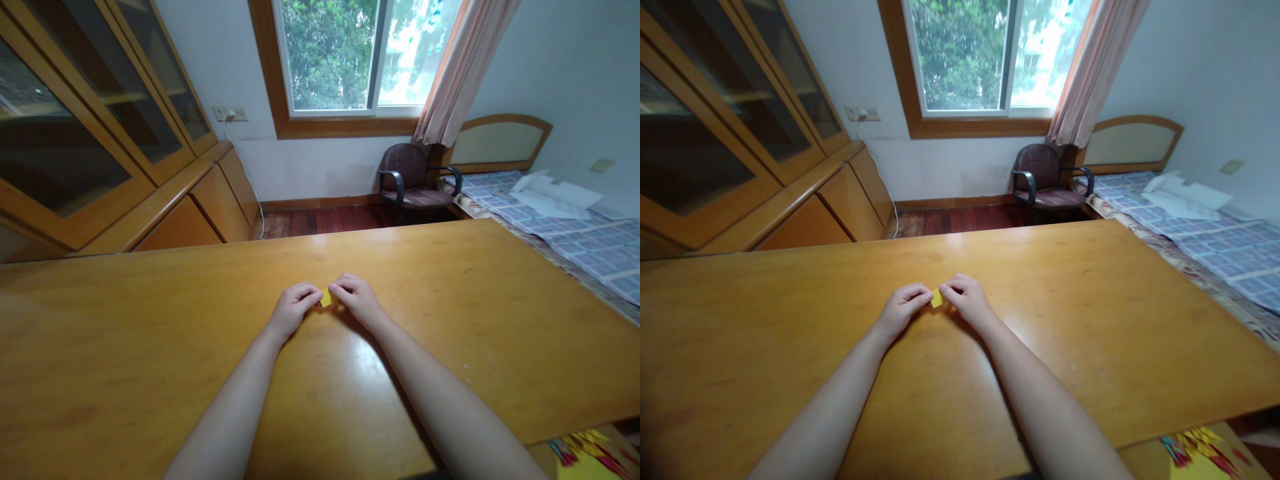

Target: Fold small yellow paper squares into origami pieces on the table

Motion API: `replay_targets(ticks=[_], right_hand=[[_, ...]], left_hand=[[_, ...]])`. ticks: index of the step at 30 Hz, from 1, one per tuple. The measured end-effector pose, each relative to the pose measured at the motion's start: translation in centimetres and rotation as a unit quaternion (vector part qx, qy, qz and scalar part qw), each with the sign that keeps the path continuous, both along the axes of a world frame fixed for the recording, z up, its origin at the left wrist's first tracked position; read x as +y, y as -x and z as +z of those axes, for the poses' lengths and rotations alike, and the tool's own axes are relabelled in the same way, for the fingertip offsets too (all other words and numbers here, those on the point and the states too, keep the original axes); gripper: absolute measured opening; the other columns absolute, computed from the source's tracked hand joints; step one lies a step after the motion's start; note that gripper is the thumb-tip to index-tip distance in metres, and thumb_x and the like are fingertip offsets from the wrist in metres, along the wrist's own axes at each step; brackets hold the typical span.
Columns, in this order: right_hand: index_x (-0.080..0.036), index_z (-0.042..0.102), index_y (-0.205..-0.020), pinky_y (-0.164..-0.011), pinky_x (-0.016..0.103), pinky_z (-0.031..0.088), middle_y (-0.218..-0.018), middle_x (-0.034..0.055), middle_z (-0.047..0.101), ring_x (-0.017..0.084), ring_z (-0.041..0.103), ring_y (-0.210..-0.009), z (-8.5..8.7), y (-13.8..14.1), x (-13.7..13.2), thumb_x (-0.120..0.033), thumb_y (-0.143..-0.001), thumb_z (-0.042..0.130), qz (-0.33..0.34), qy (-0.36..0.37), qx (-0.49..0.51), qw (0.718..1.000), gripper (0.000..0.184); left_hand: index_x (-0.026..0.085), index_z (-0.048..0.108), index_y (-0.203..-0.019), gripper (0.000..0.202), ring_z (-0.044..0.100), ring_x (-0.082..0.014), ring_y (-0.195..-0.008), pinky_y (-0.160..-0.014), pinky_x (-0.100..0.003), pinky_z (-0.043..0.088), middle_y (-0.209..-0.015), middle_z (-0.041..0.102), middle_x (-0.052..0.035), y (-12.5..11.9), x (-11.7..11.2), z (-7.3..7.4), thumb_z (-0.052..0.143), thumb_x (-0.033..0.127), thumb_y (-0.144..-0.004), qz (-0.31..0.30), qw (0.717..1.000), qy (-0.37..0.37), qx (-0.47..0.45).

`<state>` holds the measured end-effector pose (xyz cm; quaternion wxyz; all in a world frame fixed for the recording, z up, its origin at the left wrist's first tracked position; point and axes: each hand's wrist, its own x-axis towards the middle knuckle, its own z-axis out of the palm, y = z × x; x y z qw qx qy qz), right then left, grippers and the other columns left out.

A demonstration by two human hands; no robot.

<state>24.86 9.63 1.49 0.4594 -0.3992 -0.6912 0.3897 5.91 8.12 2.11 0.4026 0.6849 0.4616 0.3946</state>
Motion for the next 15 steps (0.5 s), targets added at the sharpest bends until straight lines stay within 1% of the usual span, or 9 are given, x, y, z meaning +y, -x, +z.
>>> replay_targets(ticks=[4,7,10,15], right_hand=[[-0.017,0.066,-0.066,-0.066,0.026,0.042,-0.067,-0.0004,0.059,0.014,0.056,-0.067,-0.12,0.02,0.15,-0.030,-0.086,0.062,-0.009,0.009,-0.006,1.000,0.025],[-0.018,0.069,-0.071,-0.066,0.026,0.041,-0.070,-0.0002,0.060,0.014,0.056,-0.069,-0.29,0.07,0.21,-0.030,-0.084,0.066,0.005,0.021,-0.010,1.000,0.018],[-0.017,0.068,-0.072,-0.064,0.026,0.040,-0.070,-0.0006,0.059,0.013,0.055,-0.067,-0.42,0.13,0.21,-0.030,-0.082,0.068,0.015,0.021,-0.016,1.000,0.016],[-0.017,0.066,-0.070,-0.065,0.026,0.040,-0.069,-0.0005,0.059,0.014,0.055,-0.068,-0.47,0.16,0.24,-0.027,-0.084,0.067,0.009,0.005,-0.035,0.999,0.017]], left_hand=[[0.016,0.066,-0.067,0.026,0.058,-0.0169,-0.070,-0.069,-0.026,0.041,-0.069,0.064,-0.0020,0.09,0.04,-0.09,0.057,0.033,-0.085,0.018,1.000,-0.006,0.002],[0.016,0.066,-0.068,0.026,0.058,-0.0170,-0.070,-0.069,-0.026,0.042,-0.069,0.065,-0.0020,0.08,0.07,-0.17,0.057,0.034,-0.085,0.031,0.999,-0.009,-0.001],[0.017,0.067,-0.068,0.026,0.059,-0.0170,-0.070,-0.069,-0.026,0.042,-0.069,0.065,-0.0020,0.01,0.06,-0.24,0.057,0.034,-0.085,0.027,0.999,-0.013,0.014],[0.017,0.067,-0.069,0.026,0.059,-0.0165,-0.070,-0.067,-0.025,0.041,-0.069,0.065,-0.0017,-0.12,0.06,-0.25,0.057,0.034,-0.086,0.024,0.999,-0.020,0.033]])
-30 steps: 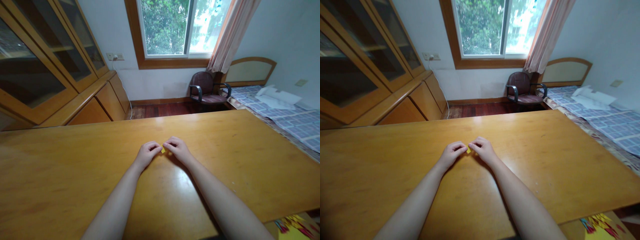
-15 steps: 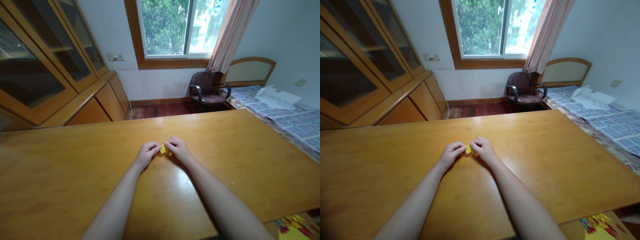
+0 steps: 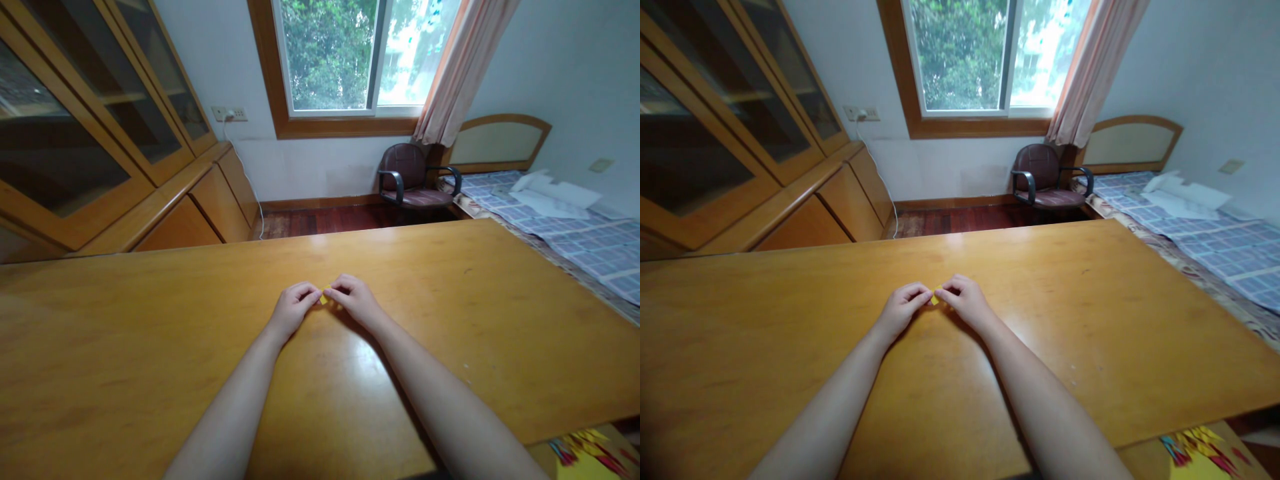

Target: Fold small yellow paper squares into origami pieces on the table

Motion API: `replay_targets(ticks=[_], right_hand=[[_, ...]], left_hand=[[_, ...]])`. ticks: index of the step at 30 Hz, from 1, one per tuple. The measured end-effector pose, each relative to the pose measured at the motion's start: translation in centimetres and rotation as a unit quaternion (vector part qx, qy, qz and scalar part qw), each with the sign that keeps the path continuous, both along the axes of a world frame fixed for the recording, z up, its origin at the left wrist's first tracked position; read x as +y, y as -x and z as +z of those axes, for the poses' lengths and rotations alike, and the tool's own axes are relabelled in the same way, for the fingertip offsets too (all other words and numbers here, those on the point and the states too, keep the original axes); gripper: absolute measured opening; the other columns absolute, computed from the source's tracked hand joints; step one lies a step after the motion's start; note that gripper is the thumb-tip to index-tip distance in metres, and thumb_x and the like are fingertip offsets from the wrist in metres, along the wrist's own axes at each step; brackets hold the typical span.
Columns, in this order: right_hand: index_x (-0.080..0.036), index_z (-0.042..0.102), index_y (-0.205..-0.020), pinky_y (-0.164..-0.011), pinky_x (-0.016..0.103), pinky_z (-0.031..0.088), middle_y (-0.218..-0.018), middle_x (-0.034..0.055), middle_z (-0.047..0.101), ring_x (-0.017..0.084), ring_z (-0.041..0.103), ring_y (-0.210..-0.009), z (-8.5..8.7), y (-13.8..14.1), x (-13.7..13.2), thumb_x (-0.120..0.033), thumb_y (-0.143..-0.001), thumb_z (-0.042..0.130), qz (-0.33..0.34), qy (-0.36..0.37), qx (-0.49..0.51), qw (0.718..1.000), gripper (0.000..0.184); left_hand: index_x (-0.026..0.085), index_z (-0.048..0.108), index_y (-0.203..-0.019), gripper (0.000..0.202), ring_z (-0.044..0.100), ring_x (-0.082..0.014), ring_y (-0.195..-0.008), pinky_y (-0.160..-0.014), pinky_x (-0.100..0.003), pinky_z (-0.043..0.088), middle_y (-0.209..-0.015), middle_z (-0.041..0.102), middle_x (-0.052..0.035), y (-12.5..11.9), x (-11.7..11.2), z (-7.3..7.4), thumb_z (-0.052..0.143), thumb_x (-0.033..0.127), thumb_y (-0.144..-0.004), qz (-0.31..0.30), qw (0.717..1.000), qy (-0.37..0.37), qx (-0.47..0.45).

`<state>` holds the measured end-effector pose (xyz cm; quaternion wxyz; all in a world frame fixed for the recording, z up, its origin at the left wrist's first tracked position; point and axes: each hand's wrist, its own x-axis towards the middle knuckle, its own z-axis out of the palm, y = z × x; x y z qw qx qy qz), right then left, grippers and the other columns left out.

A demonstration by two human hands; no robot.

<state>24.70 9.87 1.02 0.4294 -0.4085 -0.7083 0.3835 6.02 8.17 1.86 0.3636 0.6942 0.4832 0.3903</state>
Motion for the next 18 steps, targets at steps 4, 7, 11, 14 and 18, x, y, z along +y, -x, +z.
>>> replay_targets(ticks=[4,7,11,14,18], right_hand=[[-0.017,0.062,-0.070,-0.066,0.026,0.039,-0.070,-0.0005,0.057,0.014,0.054,-0.069,0.04,0.04,-0.02,-0.026,-0.086,0.064,0.001,-0.016,-0.015,1.000,0.019],[-0.018,0.057,-0.069,-0.067,0.026,0.039,-0.070,-0.0010,0.055,0.014,0.052,-0.070,0.02,0.14,-0.03,-0.025,-0.087,0.062,0.003,-0.026,-0.028,0.999,0.020],[-0.018,0.053,-0.069,-0.067,0.026,0.038,-0.071,-0.0016,0.052,0.014,0.050,-0.070,-0.07,0.30,-0.04,-0.024,-0.088,0.059,0.004,-0.034,-0.037,0.999,0.021],[-0.019,0.052,-0.069,-0.067,0.026,0.037,-0.071,-0.0018,0.051,0.014,0.049,-0.070,-0.11,0.36,-0.06,-0.024,-0.089,0.058,0.005,-0.037,-0.041,0.998,0.022],[-0.019,0.053,-0.071,-0.068,0.026,0.038,-0.072,-0.0017,0.051,0.013,0.049,-0.071,-0.10,0.33,-0.12,-0.025,-0.090,0.058,0.003,-0.036,-0.040,0.999,0.021]], left_hand=[[0.017,0.067,-0.069,0.027,0.059,-0.0165,-0.069,-0.067,-0.025,0.041,-0.068,0.065,-0.0015,-0.10,-0.04,0.09,0.056,0.035,-0.086,0.004,1.000,-0.008,0.008],[0.017,0.067,-0.068,0.028,0.058,-0.0164,-0.069,-0.067,-0.025,0.041,-0.068,0.065,-0.0015,-0.13,-0.10,0.09,0.056,0.035,-0.086,0.005,1.000,-0.015,0.015],[0.017,0.067,-0.069,0.028,0.059,-0.0163,-0.069,-0.067,-0.025,0.041,-0.069,0.065,-0.0016,-0.13,-0.10,0.00,0.055,0.035,-0.087,0.007,1.000,-0.017,0.021],[0.017,0.067,-0.069,0.028,0.058,-0.0159,-0.069,-0.067,-0.025,0.041,-0.069,0.064,-0.0016,-0.18,-0.07,0.02,0.055,0.035,-0.088,0.008,1.000,-0.020,0.021],[0.018,0.066,-0.072,0.022,0.058,-0.0159,-0.070,-0.067,-0.025,0.043,-0.072,0.064,-0.0019,-0.34,-0.14,0.17,0.058,0.033,-0.086,0.028,0.999,-0.035,0.014]])
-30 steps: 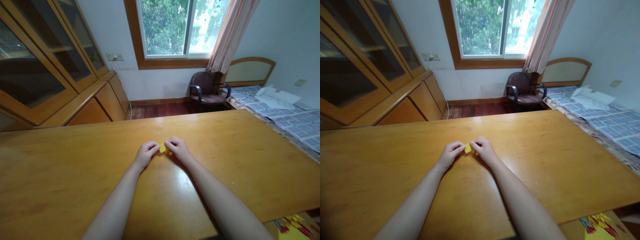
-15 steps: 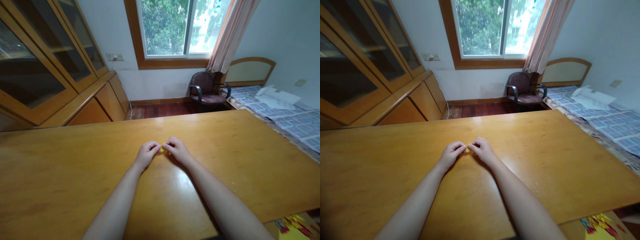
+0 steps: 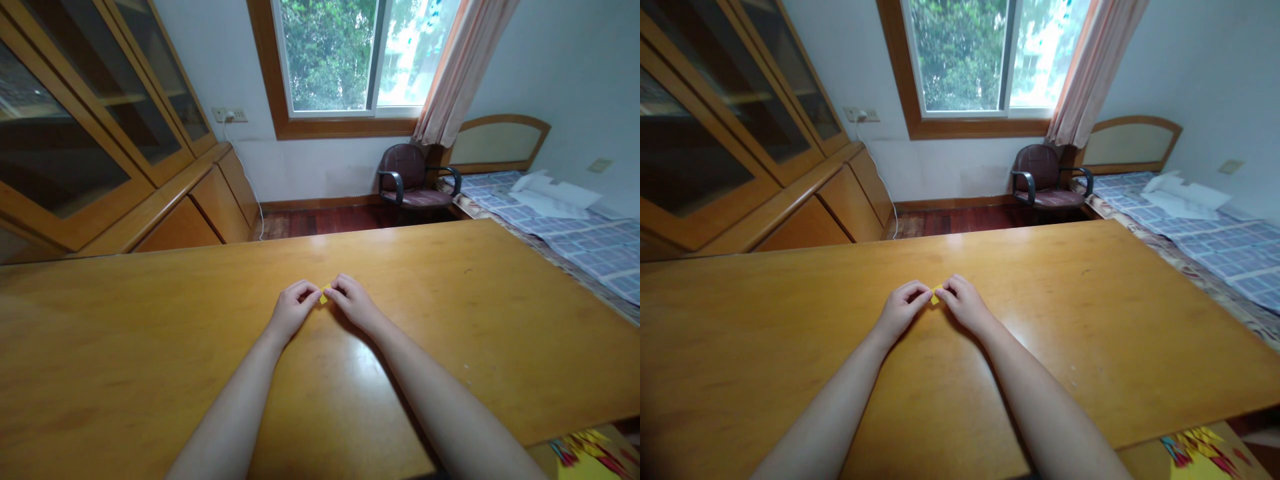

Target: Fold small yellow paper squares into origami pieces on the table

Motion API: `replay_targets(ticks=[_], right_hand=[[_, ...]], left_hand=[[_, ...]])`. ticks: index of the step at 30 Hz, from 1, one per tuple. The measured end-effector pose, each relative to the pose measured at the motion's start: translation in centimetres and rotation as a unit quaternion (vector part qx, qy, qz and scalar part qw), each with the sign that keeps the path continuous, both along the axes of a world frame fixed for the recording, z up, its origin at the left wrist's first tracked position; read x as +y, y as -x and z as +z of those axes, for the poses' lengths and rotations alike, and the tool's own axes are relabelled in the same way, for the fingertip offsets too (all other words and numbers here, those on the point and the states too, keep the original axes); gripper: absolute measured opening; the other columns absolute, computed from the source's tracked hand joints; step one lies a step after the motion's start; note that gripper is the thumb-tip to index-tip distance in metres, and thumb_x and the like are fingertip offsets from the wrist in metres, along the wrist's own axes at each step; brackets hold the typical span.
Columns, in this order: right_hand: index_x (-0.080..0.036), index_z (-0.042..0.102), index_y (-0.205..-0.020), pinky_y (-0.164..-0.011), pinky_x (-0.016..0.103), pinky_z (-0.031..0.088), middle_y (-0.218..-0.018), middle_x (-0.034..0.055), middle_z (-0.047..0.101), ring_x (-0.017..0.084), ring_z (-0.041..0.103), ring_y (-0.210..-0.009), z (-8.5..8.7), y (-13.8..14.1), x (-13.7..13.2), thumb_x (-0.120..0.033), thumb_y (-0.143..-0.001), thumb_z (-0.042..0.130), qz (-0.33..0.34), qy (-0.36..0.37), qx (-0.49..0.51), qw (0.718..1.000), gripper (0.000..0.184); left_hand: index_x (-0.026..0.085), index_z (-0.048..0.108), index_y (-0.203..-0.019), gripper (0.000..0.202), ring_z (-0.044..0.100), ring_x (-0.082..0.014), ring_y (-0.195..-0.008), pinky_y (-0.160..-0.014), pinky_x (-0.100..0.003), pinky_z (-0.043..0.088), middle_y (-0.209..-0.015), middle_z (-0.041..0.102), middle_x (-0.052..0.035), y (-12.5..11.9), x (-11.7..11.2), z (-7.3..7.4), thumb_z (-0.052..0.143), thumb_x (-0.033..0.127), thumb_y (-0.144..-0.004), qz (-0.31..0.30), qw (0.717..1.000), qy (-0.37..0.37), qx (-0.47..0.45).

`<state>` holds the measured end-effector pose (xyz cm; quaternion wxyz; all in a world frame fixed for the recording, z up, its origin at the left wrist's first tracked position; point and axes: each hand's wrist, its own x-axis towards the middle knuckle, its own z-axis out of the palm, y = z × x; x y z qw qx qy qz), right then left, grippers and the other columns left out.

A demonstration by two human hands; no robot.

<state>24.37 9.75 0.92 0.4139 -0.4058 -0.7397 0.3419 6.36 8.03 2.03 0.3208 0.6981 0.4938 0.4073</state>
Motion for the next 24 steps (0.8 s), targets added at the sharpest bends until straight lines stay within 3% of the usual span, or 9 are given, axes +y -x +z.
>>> replay_targets(ticks=[14,24], right_hand=[[-0.018,0.056,-0.064,-0.062,0.025,0.036,-0.066,-0.0023,0.051,0.013,0.048,-0.064,0.33,-0.11,-0.08,-0.030,-0.086,0.063,0.020,0.021,0.003,1.000,0.026],[-0.018,0.053,-0.064,-0.062,0.025,0.035,-0.067,-0.0027,0.049,0.012,0.047,-0.065,0.34,0.00,-0.11,-0.028,-0.087,0.061,0.019,0.022,-0.005,1.000,0.027]], left_hand=[[0.017,0.066,-0.071,0.018,0.058,-0.0157,-0.070,-0.067,-0.025,0.044,-0.071,0.064,-0.0016,0.29,0.16,-0.22,0.064,0.031,-0.080,0.022,0.997,0.028,-0.074],[0.016,0.065,-0.070,0.020,0.058,-0.0159,-0.069,-0.067,-0.025,0.044,-0.069,0.064,-0.0014,0.33,0.19,-0.17,0.062,0.034,-0.080,0.025,0.996,0.045,-0.069]])
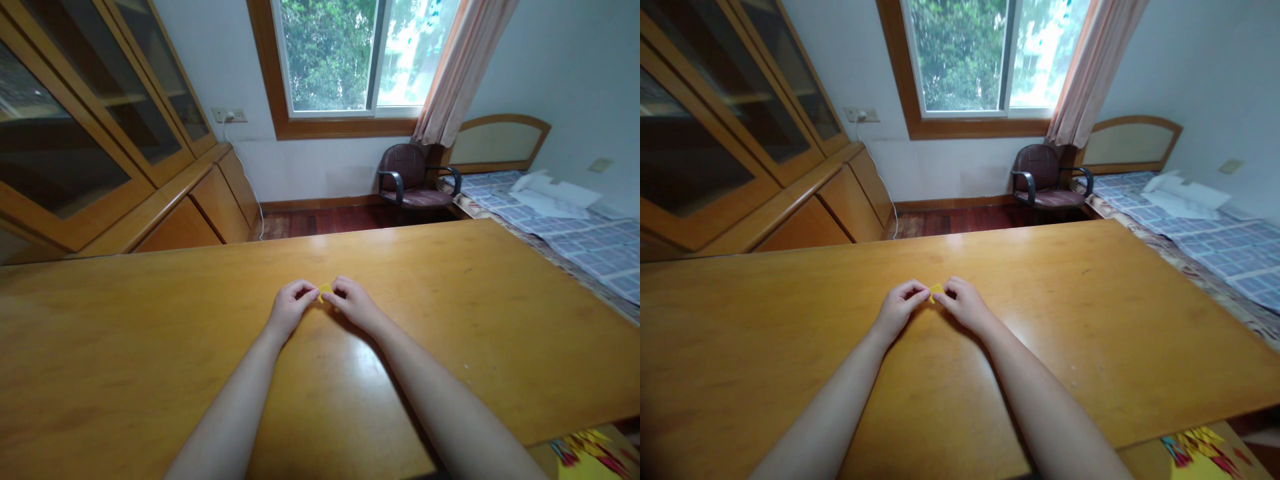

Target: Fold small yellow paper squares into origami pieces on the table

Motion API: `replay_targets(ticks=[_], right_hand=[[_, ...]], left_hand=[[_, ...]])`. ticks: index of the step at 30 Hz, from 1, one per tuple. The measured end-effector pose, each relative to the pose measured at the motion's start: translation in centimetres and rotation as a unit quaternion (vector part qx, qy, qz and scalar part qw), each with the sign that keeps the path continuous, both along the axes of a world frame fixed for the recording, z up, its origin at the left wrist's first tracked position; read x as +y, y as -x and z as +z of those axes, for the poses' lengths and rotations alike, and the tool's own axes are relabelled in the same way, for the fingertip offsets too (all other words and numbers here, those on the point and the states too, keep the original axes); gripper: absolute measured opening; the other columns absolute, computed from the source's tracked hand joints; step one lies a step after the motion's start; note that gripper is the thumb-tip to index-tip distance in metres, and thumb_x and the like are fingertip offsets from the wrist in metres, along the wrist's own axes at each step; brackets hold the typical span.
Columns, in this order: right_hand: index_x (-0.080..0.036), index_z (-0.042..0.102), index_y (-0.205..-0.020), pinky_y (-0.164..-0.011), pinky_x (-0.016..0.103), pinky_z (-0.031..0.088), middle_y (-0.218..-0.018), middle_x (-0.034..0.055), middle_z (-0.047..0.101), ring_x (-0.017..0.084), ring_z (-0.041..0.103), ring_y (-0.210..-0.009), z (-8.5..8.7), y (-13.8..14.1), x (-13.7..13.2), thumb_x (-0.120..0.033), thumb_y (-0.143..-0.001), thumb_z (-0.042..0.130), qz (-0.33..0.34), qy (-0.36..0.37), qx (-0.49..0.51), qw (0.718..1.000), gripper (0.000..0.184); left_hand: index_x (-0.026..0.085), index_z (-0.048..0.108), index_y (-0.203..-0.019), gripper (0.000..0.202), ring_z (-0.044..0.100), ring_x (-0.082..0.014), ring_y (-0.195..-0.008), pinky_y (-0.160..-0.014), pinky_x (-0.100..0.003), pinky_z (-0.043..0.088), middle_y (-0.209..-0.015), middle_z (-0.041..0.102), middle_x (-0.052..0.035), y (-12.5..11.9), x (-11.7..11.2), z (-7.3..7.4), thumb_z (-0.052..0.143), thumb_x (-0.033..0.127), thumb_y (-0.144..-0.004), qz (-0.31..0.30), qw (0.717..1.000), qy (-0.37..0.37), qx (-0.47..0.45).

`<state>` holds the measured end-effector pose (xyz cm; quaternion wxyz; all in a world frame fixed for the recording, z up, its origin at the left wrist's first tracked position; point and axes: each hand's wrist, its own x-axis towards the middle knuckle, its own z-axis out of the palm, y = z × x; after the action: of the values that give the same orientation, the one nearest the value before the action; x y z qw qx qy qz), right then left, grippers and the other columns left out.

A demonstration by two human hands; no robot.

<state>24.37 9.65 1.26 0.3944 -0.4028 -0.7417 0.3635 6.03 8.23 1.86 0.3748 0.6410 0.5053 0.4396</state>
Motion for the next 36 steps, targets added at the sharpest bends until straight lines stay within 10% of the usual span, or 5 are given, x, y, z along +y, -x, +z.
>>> replay_targets(ticks=[36], right_hand=[[-0.018,0.065,-0.072,-0.069,0.027,0.041,-0.070,0.0001,0.057,0.015,0.056,-0.070,0.04,-0.36,0.16,-0.030,-0.090,0.058,-0.011,0.001,0.017,1.000,0.023]], left_hand=[[0.017,0.068,-0.073,0.023,0.059,-0.0168,-0.069,-0.067,-0.026,0.045,-0.071,0.067,-0.0021,0.16,0.14,-0.20,0.064,0.038,-0.079,0.047,0.999,-0.001,0.000]])
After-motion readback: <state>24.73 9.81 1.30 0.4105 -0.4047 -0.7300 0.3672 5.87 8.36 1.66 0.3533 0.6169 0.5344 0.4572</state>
